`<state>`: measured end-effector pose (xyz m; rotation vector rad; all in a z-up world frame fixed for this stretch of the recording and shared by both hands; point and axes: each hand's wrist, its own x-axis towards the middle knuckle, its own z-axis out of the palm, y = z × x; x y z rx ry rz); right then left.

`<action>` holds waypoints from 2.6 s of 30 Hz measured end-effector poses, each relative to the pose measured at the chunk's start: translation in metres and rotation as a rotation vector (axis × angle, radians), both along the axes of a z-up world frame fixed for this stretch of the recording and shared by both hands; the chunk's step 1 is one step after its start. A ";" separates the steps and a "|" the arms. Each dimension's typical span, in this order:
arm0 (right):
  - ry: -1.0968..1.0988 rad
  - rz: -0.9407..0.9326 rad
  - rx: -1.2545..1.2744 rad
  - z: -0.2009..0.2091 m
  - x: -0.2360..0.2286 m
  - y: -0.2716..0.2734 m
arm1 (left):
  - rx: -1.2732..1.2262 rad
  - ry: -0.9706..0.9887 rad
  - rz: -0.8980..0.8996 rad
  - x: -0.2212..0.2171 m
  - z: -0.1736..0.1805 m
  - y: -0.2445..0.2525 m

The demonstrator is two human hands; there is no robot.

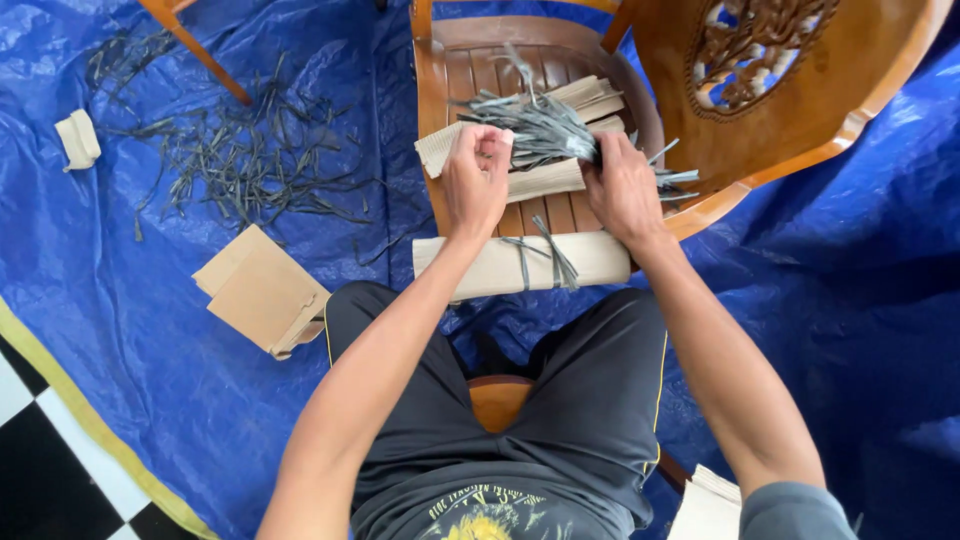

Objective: Bundling paper rolls together using thin plastic straps and cutting them with scissors.

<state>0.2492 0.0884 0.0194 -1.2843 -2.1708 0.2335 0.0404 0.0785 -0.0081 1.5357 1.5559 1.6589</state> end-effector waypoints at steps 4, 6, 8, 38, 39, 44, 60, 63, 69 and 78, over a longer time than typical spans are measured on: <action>-0.004 -0.041 0.027 -0.006 -0.001 0.000 | -0.100 -0.231 0.075 0.024 -0.042 0.033; -0.003 -0.028 0.061 -0.007 -0.001 0.001 | -0.217 -0.437 0.045 0.033 -0.045 0.038; -0.012 -0.013 0.074 -0.007 -0.001 0.001 | -0.298 -0.526 0.030 0.035 -0.043 0.034; -0.107 0.055 -0.119 0.006 -0.008 -0.003 | -0.211 -0.837 -0.034 0.023 -0.032 0.013; -0.106 0.057 -0.104 0.005 -0.008 -0.003 | -0.204 -0.851 -0.036 0.022 -0.032 0.013; -0.122 0.066 -0.072 0.002 -0.007 -0.002 | -0.128 -0.796 -0.031 0.022 -0.043 0.019; -0.147 -0.005 -0.116 -0.001 -0.008 0.000 | 0.010 -0.937 0.006 0.000 -0.053 0.031; -0.174 -0.094 -0.210 0.003 -0.008 -0.002 | 0.109 -0.920 0.031 -0.003 -0.062 0.033; -0.137 -0.157 -0.232 -0.007 -0.004 0.002 | 0.158 -0.847 0.083 -0.009 -0.052 0.026; -0.141 -0.180 -0.238 -0.017 -0.001 0.005 | 0.195 -0.821 0.137 -0.018 -0.052 0.025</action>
